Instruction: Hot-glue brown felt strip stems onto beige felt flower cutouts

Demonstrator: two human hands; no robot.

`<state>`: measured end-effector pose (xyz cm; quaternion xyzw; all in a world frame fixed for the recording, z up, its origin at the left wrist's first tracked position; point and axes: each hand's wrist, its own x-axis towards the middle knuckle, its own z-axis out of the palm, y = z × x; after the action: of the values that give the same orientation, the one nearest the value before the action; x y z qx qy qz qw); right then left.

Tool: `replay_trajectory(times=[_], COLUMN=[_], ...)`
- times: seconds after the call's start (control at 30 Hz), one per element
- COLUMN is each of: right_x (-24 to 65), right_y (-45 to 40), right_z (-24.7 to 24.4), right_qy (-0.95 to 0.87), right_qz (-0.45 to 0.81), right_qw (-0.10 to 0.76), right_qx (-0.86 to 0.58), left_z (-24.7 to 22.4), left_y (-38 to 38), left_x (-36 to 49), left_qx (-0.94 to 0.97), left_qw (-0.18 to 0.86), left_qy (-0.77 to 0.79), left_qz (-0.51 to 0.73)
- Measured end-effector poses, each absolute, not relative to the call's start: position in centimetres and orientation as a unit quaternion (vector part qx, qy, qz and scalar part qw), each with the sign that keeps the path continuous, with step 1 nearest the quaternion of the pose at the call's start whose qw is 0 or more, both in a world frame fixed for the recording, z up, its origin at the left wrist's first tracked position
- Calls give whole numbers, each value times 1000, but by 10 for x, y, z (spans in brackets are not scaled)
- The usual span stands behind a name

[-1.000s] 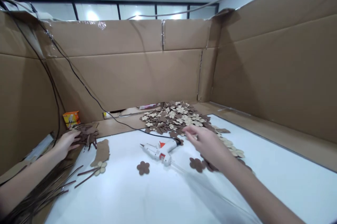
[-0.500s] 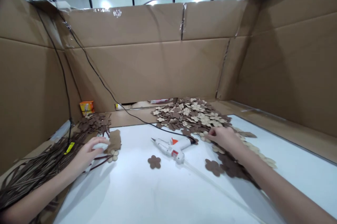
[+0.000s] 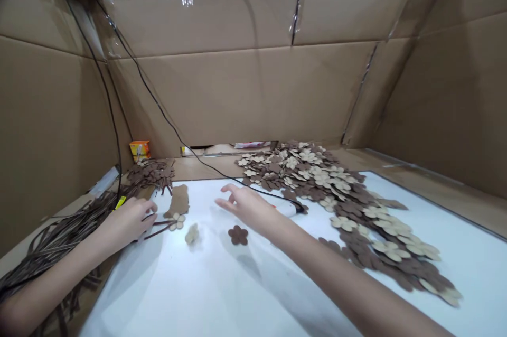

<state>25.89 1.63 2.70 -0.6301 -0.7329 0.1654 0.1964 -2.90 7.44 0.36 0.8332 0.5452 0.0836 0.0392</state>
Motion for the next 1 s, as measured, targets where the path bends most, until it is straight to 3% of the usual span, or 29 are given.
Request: replay_trajectory(times=[0.13, 0.43, 0.7, 1.0], right_x=[311, 410, 395, 393], right_y=[23, 12, 26, 19], right_z=[29, -30, -36, -31], right_qy=[-738, -801, -832, -834], right_qz=[103, -19, -51, -2], right_qw=[172, 44, 46, 71], right_qx=[-644, -597, -551, -547], left_z=[7, 6, -8, 16], left_y=[76, 81, 64, 76], left_x=[-62, -85, -69, -87], left_qx=[810, 825, 799, 776], left_qw=[0, 79, 66, 93], left_qy=[586, 559, 597, 618], left_qz=[29, -4, 26, 80])
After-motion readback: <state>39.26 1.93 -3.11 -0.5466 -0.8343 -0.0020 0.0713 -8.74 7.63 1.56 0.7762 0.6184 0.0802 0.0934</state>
